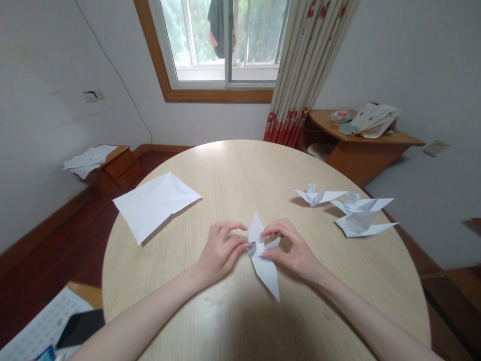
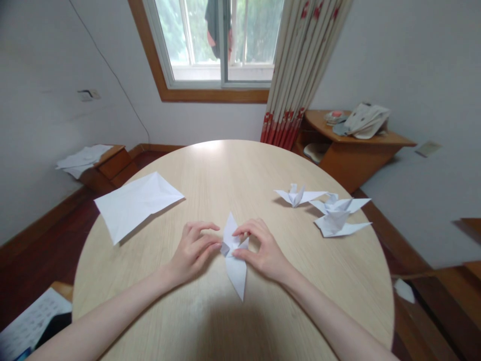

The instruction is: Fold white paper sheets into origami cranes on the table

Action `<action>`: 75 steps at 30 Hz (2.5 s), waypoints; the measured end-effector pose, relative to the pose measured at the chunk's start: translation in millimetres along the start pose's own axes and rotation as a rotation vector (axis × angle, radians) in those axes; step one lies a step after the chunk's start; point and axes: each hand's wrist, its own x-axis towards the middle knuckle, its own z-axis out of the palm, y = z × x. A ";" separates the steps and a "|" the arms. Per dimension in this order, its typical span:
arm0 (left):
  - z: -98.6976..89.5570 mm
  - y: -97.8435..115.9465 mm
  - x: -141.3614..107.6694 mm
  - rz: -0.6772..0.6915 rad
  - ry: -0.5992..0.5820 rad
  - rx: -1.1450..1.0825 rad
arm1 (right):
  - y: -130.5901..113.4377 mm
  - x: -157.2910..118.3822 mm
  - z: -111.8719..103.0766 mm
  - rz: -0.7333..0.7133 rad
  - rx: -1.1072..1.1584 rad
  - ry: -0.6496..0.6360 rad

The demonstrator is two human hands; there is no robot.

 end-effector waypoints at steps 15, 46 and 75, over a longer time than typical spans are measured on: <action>-0.5 4.0 2.4 0.283 0.204 0.227 | 13.1 -4.5 15.1 -0.033 -0.021 -0.019; 0.5 -1.8 2.8 0.330 0.251 0.148 | 12.7 -7.3 21.0 -0.017 -0.051 0.001; 4.8 3.3 4.7 0.039 0.014 -0.129 | 11.5 -7.1 21.0 -0.018 -0.047 0.016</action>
